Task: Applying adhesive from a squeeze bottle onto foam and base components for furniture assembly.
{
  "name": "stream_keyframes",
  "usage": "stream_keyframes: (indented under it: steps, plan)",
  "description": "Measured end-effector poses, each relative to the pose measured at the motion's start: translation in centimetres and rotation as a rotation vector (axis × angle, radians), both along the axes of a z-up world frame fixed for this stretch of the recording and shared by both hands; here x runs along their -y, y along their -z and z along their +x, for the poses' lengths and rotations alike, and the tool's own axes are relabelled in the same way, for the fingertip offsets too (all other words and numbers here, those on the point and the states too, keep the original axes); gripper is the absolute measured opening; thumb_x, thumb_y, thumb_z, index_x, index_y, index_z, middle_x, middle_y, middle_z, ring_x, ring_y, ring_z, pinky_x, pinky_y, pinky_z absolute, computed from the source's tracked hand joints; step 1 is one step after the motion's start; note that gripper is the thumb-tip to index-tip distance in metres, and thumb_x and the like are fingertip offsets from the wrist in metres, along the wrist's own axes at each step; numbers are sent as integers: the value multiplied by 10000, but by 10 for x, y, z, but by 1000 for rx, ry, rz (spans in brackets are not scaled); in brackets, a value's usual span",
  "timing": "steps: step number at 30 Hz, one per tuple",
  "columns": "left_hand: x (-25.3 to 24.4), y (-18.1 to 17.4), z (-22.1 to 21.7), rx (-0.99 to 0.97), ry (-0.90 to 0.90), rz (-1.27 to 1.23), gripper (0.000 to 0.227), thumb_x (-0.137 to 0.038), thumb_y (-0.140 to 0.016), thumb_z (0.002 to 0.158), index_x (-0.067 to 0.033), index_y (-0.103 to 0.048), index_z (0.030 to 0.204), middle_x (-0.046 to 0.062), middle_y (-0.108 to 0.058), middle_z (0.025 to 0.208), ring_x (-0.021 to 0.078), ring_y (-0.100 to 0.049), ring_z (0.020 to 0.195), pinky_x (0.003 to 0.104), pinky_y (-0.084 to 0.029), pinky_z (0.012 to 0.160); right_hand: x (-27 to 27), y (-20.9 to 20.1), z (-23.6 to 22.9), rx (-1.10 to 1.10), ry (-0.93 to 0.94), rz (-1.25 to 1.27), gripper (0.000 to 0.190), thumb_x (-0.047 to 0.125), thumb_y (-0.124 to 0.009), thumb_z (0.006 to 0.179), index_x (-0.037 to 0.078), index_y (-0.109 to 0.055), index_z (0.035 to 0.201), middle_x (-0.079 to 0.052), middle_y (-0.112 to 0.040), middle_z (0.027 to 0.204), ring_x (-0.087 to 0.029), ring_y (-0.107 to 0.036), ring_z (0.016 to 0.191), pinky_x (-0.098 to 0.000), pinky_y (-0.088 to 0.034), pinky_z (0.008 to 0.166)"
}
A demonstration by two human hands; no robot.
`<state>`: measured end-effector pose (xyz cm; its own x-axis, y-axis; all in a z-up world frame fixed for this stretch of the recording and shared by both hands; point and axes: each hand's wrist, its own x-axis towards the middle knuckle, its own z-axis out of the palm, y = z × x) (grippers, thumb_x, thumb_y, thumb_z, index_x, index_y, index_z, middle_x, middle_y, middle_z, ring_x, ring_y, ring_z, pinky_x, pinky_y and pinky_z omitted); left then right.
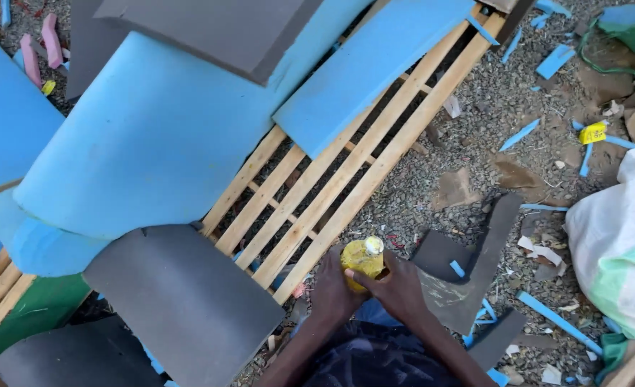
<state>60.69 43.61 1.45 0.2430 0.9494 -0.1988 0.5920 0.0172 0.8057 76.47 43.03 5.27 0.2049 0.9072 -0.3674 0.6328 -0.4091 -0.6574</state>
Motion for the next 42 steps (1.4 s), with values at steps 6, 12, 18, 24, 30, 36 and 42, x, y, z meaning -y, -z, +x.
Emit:
stream_keyframes:
  steps: [6, 12, 18, 24, 30, 36, 42]
  plan:
    - [-48, -69, 80, 227, -168, -221, 951, -381, -886, 670, -114, -384, 1433, 108, -671, 1209, 259, -699, 1024, 399, -622, 766, -47, -91, 96, -352, -83, -27, 595, 553, -766, 715, 211, -726, 1201, 32, -791, 1150, -162, -794, 919, -337, -643, 780]
    - [-113, -85, 129, 498, -100, -262, 934, -369, -875, 660, -98, -450, 1447, 76, -616, 1412, 230, -625, 1295, 388, -612, 978, -97, -98, 171, -318, -221, -151, 849, 684, -726, 612, 365, -560, 1381, 61, -522, 1582, -255, -639, 1306, -541, -596, 997]
    - [-185, -70, 200, 780, -57, -341, 841, -274, -868, 706, -69, -486, 1427, 135, -558, 1443, 284, -591, 1327, 415, -575, 1036, -157, -65, 225, -510, -143, -231, 1034, 526, -839, 606, 295, -414, 1520, 8, -493, 1612, -215, -519, 1447, -447, -483, 1125]
    - [-294, -81, 289, 723, 57, -427, 956, -373, -840, 699, -97, -390, 1496, 115, -577, 1327, 261, -605, 1224, 399, -548, 1007, -269, -39, 312, -577, -140, -246, 1060, 327, -910, 624, 227, -403, 1549, -34, -534, 1552, -193, -573, 1381, -387, -549, 1050]
    - [-363, -149, 383, 499, 18, -403, 1064, -549, -803, 649, -103, -391, 1523, 120, -478, 1462, 274, -490, 1360, 433, -447, 1100, -350, -94, 415, -455, -173, -301, 1116, 263, -948, 597, 249, -389, 1563, -40, -579, 1534, -195, -632, 1335, -386, -609, 985]
    - [-430, -183, 455, 457, 23, -384, 1105, -578, -798, 626, -132, -360, 1538, 125, -437, 1490, 300, -463, 1377, 480, -454, 1111, -414, -117, 487, -404, -191, -300, 1050, 307, -908, 662, 275, -383, 1570, -22, -536, 1563, -201, -593, 1377, -388, -561, 1036]
    - [-502, -184, 533, 345, 56, -346, 1203, -672, -754, 615, -144, -272, 1584, 143, -343, 1634, 331, -387, 1482, 533, -390, 1156, -472, -78, 571, -399, -125, -178, 963, 335, -853, 682, 212, -426, 1536, -59, -668, 1418, -186, -690, 1199, -345, -563, 964]
